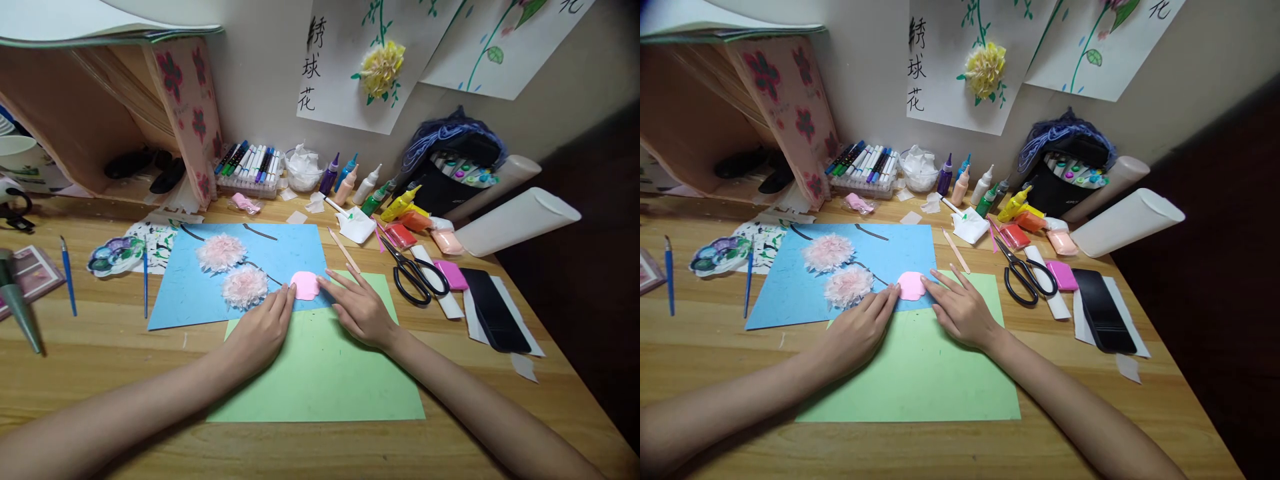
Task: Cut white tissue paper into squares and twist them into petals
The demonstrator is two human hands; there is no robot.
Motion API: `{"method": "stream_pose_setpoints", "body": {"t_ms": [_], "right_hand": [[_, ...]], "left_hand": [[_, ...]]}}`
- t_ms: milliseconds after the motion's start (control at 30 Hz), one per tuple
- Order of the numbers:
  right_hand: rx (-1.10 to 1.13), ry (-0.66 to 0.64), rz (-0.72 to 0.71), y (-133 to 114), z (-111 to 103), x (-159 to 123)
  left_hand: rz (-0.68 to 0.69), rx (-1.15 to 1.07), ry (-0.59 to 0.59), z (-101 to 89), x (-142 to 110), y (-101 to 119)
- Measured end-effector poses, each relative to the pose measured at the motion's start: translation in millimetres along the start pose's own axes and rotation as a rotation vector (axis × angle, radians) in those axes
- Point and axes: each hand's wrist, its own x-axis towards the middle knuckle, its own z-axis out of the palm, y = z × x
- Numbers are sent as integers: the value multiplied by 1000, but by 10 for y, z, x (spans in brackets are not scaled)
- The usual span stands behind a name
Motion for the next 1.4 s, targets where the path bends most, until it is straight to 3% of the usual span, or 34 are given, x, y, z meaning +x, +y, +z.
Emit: {"method": "stream_pose_setpoints", "body": {"t_ms": [167,367,700,967,1200,1400], "right_hand": [[-2,5,40,23,-12,0],[62,-102,-61,9,-24,12],[94,-89,-94,20,5,7],[133,-227,9,24,68,173],[188,-149,42,59,95,211],[121,-172,128,42,119,243]], "left_hand": [[3,20,16,-1,-1,-1],[-2,-19,-16,2,0,-2],[13,-61,19,1,-19,-3],[49,-16,48,54,-65,18],[44,15,14,57,-67,30],[77,89,59,29,-49,31]]}}
